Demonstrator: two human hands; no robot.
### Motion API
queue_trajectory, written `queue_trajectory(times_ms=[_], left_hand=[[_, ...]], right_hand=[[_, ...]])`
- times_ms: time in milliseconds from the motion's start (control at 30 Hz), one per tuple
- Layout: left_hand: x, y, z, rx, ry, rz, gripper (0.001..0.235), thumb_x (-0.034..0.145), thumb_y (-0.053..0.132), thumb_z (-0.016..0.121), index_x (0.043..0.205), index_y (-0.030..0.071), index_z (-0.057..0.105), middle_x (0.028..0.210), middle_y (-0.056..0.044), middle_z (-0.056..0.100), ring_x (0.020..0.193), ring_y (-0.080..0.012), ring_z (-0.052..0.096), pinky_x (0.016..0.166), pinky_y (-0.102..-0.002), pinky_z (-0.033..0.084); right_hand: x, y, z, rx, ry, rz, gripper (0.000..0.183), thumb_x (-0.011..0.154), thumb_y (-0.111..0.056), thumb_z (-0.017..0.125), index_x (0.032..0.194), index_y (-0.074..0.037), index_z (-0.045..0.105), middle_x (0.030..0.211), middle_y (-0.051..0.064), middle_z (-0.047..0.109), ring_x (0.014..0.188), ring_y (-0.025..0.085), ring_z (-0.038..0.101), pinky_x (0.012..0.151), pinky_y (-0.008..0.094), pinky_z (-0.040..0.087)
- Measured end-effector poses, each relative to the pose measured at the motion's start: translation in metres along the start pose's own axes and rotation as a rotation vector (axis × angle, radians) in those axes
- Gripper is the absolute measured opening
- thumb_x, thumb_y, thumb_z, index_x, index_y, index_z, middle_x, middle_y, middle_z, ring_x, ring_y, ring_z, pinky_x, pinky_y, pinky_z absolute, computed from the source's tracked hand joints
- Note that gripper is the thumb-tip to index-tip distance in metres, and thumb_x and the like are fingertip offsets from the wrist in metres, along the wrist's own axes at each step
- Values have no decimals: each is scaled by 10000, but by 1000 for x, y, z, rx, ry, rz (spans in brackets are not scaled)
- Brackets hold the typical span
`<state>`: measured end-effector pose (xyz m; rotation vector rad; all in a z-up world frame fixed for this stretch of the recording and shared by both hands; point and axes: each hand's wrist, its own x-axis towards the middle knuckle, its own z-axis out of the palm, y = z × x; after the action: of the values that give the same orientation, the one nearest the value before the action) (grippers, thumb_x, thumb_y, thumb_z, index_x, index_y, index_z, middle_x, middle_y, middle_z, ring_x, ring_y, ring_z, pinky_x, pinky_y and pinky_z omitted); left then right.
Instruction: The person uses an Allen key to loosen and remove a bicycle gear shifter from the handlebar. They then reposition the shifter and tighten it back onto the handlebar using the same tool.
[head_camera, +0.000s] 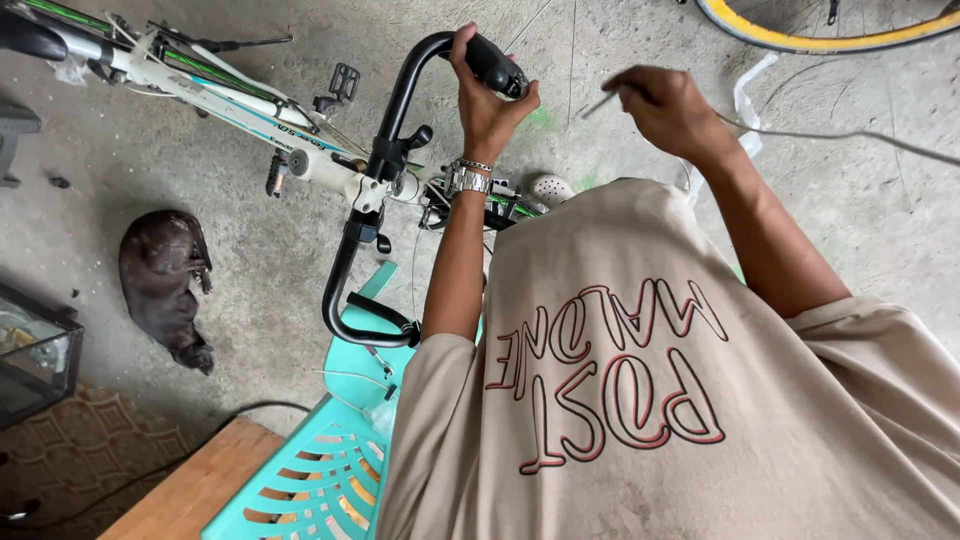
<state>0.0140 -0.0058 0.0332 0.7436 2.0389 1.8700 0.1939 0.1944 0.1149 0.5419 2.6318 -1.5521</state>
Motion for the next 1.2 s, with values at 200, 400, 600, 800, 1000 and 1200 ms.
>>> queue_trajectory(times_ms=[200,400,600,800,1000,1200], left_hand=[[0,8,-6,35,-42,17,1085,724,130,944,1480,363,201,1163,-130,639,1002,-213,756,751,-353,735],[0,9,-6,87,-25,15,1013,754,85,893,1467,301,206,1065,-93,686,969,-227,730,791,-370,698],[0,19,-2,119,25,-59,1003,713,69,869,1433,358,233,1095,-86,710,951,-223,771,731,-348,713],[-3,17,-1,58,7,-62,998,738,35,856,1437,368,227,1139,-163,700,1015,-276,763,720,-353,722],[-3,21,-6,8,-51,5,1010,715,-18,818,1443,344,219,1171,-120,619,1028,-222,720,769,-331,686],[-3,15,-8,-36,-69,16,977,772,-18,825,1454,328,217,1287,-160,506,1103,-254,690,854,-371,703]], right_hand=[[-3,-46,11,4,203,-412,239,1002,189,497,1123,159,701,918,200,751,774,245,725,700,346,603],[3,-39,16,-143,311,-385,53,1008,144,622,1033,119,662,833,144,762,693,267,755,527,364,578],[2,-34,18,-130,292,-288,39,997,40,727,1023,44,699,858,130,752,651,251,681,546,382,495],[-5,-40,25,33,262,-175,108,977,-60,793,985,1,704,911,109,772,742,191,708,599,333,514],[-11,-58,28,-1,176,-285,117,1001,-71,769,1015,16,692,932,118,766,681,235,688,562,369,512],[-9,-54,37,-108,263,-319,157,980,-89,811,984,6,686,902,119,776,679,266,715,550,404,524]])
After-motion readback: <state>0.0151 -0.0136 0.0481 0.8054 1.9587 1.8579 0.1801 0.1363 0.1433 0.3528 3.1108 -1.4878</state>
